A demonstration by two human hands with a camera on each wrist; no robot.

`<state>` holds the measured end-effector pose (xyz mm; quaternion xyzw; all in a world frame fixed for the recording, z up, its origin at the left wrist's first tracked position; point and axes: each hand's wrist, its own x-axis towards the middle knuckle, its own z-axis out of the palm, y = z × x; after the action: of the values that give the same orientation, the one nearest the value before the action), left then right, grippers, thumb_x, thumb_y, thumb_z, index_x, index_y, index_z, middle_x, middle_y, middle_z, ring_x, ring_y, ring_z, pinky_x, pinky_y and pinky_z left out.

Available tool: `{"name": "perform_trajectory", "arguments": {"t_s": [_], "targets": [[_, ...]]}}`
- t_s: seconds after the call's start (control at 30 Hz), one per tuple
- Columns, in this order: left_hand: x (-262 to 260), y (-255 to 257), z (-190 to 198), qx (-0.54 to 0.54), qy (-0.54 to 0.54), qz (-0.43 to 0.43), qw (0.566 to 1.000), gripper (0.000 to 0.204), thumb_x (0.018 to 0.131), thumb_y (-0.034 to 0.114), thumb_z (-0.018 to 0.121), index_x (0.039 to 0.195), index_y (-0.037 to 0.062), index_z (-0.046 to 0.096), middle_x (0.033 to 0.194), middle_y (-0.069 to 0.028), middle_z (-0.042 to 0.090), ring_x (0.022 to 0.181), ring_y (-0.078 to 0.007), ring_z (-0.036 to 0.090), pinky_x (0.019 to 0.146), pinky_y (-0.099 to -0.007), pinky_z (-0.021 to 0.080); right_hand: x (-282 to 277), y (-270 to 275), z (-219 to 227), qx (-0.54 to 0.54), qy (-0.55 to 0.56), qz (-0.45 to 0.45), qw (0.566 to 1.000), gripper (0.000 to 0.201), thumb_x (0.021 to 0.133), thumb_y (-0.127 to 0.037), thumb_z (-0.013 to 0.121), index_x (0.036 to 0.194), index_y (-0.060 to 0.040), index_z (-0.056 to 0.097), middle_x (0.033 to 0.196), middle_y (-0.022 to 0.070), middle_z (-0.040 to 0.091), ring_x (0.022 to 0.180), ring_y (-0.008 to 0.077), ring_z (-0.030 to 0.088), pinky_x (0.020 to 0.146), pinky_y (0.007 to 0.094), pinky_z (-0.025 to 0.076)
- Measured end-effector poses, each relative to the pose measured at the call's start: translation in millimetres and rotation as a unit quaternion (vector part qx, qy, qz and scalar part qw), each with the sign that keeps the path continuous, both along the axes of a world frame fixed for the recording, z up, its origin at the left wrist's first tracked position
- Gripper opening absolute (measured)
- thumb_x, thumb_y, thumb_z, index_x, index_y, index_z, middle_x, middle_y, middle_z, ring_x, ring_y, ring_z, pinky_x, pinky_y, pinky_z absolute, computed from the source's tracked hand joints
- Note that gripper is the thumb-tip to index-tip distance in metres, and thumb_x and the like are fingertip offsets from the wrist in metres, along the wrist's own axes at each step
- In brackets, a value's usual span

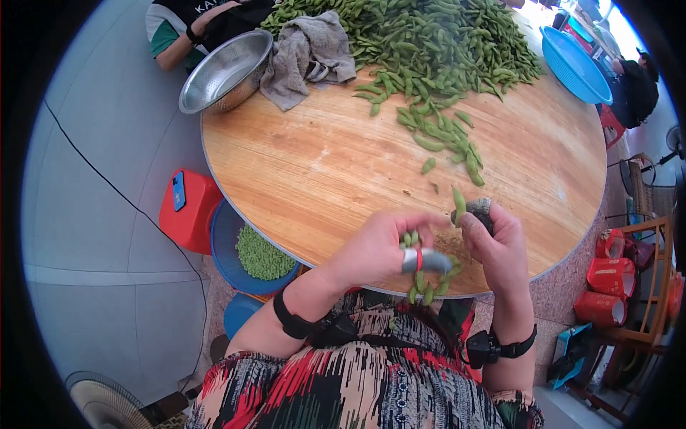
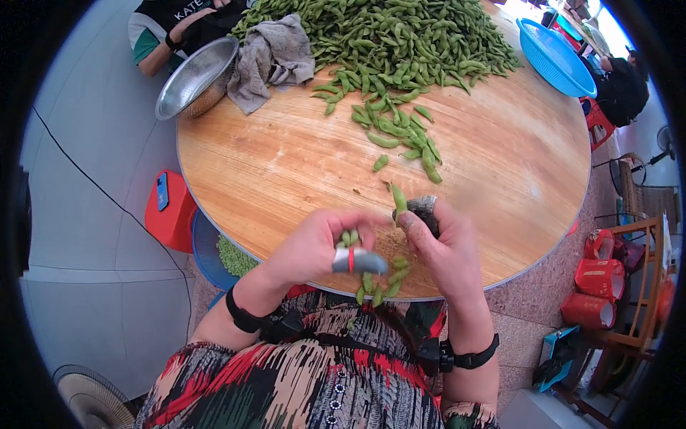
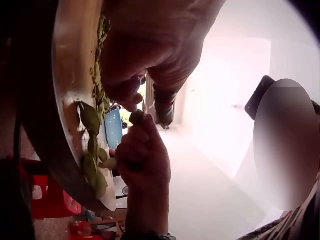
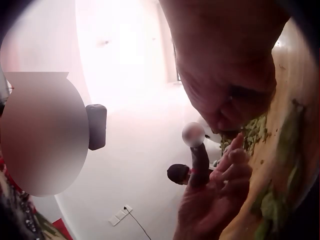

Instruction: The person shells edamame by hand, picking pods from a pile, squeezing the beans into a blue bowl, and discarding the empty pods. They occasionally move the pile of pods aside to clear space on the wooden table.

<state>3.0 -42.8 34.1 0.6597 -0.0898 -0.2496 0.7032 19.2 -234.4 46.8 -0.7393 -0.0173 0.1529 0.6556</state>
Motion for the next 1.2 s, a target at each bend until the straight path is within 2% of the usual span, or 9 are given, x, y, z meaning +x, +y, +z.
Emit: {"name": "perform_trajectory", "arguments": {"t_s": [0.03,0.1,0.5,0.8,0.87,0.97,1.0,1.07,1.2], "targets": [[1.5,-3.2,-1.5,0.002,0.000,-0.001,1.000,0.031,0.079,0.012,0.066,0.108,0.0028,0.059,0.084,0.0017,0.062,0.070,-0.0019,0.050,0.059,-0.0185,0.040,-2.3,1.0,0.8,0.035,0.009,0.008,0.999,0.014,0.086,-0.015,0.057,0.084,-0.0007,0.058,0.062,-0.0066,0.047,0.055,0.0021,0.041,0.049,0.0188,0.033],[6.3,-10.9,-9.4,-0.238,0.088,0.131,0.958,0.029,0.077,0.012,0.068,0.104,0.0052,0.060,0.082,0.0021,0.061,0.068,-0.0013,0.051,0.056,-0.0164,0.038,-7.4,7.5,0.5,0.038,0.000,0.025,0.999,0.015,0.086,-0.015,0.057,0.085,-0.0006,0.058,0.064,-0.0066,0.048,0.056,0.0017,0.041,0.049,0.0186,0.033],[15.6,-18.3,-23.8,-0.195,-0.015,0.204,0.959,0.012,0.080,0.011,0.065,0.089,0.0058,0.058,0.084,0.0011,0.059,0.072,-0.0044,0.053,0.061,-0.0169,0.039,-7.1,6.7,-6.5,0.187,0.167,0.090,0.964,0.019,0.093,-0.019,0.045,0.082,-0.0054,0.052,0.066,-0.0039,0.048,0.052,0.0024,0.035,0.046,0.0179,0.029],[26.9,-4.8,-35.9,-0.388,0.159,0.037,0.907,0.013,0.082,0.012,0.062,0.092,0.0042,0.056,0.082,0.0020,0.055,0.077,-0.0045,0.050,0.066,-0.0181,0.040,-0.3,12.2,-11.7,0.331,0.265,0.070,0.903,0.014,0.092,-0.016,0.046,0.092,-0.0047,0.055,0.066,-0.0034,0.051,0.050,0.0009,0.035,0.044,0.0165,0.028],[22.8,-13.8,-32.6,-0.296,0.088,0.077,0.948,0.014,0.081,0.010,0.063,0.092,0.0040,0.056,0.083,0.0019,0.056,0.078,-0.0043,0.051,0.067,-0.0179,0.041,2.1,17.5,-25.5,0.098,0.030,0.056,0.993,0.013,0.090,-0.016,0.050,0.091,-0.0048,0.057,0.063,-0.0033,0.052,0.048,-0.0002,0.036,0.042,0.0152,0.027],[22.2,-19.9,-27.3,-0.173,-0.006,0.145,0.974,0.016,0.080,0.008,0.064,0.093,0.0033,0.056,0.086,0.0017,0.057,0.078,-0.0042,0.051,0.069,-0.0178,0.042,7.3,17.3,-35.2,-0.002,-0.079,0.047,0.996,0.013,0.089,-0.017,0.053,0.090,-0.0050,0.058,0.060,-0.0032,0.051,0.046,-0.0002,0.036,0.040,0.0153,0.025],[22.3,-20.3,-26.1,-0.146,-0.028,0.174,0.974,0.018,0.079,0.007,0.065,0.094,0.0027,0.056,0.087,0.0015,0.057,0.078,-0.0043,0.052,0.070,-0.0179,0.043,8.7,17.0,-29.7,-0.003,-0.078,0.047,0.996,0.013,0.089,-0.017,0.053,0.090,-0.0050,0.058,0.060,-0.0032,0.051,0.046,-0.0002,0.036,0.040,0.0153,0.025],[23.2,-18.3,-24.5,-0.135,-0.050,0.176,0.974,0.022,0.079,0.008,0.065,0.098,0.0018,0.057,0.088,0.0011,0.057,0.078,-0.0047,0.053,0.070,-0.0181,0.043,11.9,16.4,-13.8,0.185,0.167,0.014,0.968,0.013,0.089,-0.018,0.053,0.089,-0.0053,0.057,0.061,-0.0030,0.051,0.045,0.0009,0.035,0.039,0.0164,0.024],[21.8,-12.9,-26.4,-0.152,-0.056,0.171,0.972,0.031,0.082,0.005,0.061,0.111,0.0005,0.055,0.088,0.0013,0.058,0.078,-0.0044,0.053,0.070,-0.0180,0.043,16.5,10.4,-15.9,0.310,0.237,0.043,0.920,0.013,0.089,-0.019,0.053,0.089,-0.0065,0.058,0.060,-0.0031,0.051,0.044,0.0012,0.033,0.039,0.0167,0.022]]}}
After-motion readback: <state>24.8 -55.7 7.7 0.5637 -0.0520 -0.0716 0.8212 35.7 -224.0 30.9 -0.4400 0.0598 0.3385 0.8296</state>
